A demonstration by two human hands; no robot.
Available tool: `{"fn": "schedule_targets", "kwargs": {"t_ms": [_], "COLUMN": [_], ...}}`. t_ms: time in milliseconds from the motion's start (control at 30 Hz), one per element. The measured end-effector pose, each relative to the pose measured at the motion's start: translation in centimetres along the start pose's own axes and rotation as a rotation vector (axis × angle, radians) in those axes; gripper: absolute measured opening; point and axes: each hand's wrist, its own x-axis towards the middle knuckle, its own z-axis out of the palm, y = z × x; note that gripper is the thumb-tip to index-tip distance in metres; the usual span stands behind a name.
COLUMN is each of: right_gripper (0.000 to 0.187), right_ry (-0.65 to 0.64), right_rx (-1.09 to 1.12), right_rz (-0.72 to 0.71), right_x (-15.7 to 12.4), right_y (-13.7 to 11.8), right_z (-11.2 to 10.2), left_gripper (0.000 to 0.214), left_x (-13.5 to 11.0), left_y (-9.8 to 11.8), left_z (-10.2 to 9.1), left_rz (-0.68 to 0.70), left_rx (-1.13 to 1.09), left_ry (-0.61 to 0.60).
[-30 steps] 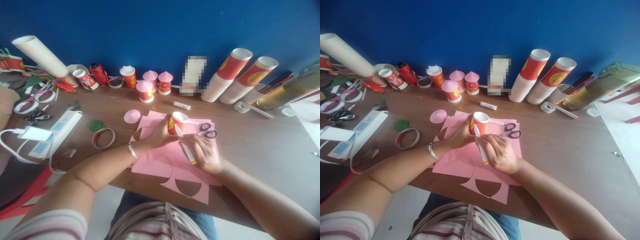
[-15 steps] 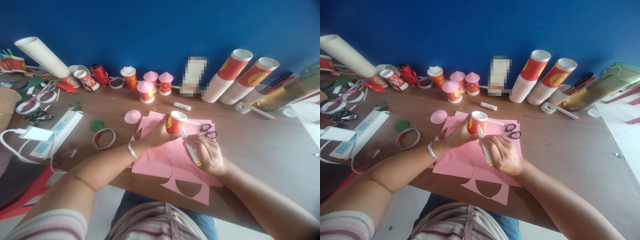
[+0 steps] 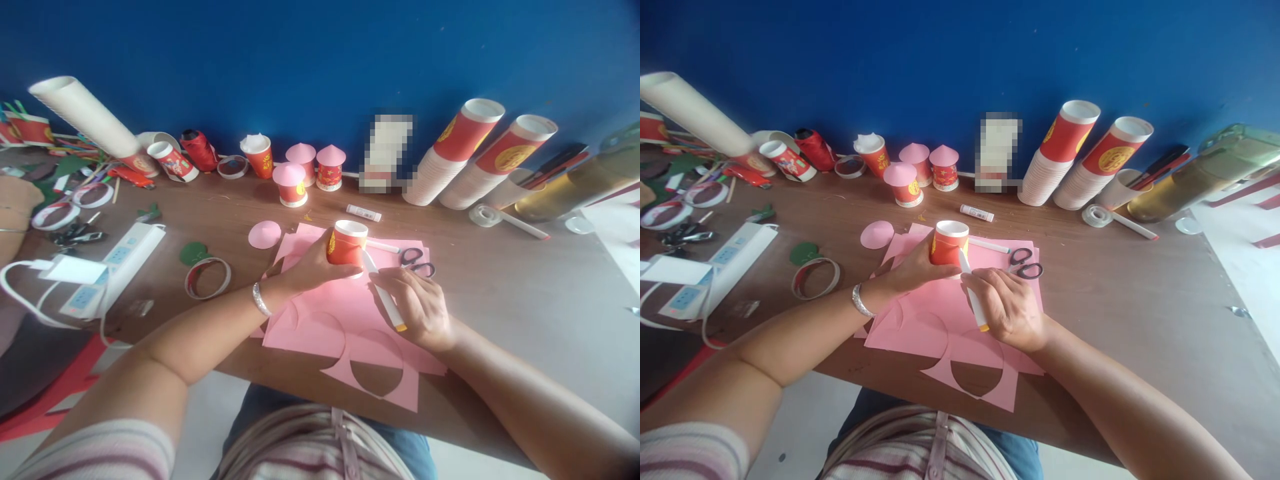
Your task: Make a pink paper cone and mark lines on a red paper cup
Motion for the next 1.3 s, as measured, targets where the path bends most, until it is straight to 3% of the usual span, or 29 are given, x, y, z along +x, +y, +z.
{"fn": "schedule_targets", "kwargs": {"t_ms": [667,1300], "right_gripper": [0.027,0.028], "right_ry": [-0.037,-0.016], "right_rx": [0.016,0.008], "right_rz": [0.009,0.011], "right_x": [-0.1,-0.6], "right_y": [-0.2,-0.5], "right_z": [-0.1,0.0], "left_gripper": [0.047,0.047], "left_x": [0.4,0.1], "left_y": [0.3,1.2], "left_z": [0.0,-0.2], "left_rz": [0.011,0.024], "left_rx": [-0.168,-0.109], "left_ry": [-0.075,-0.129]}}
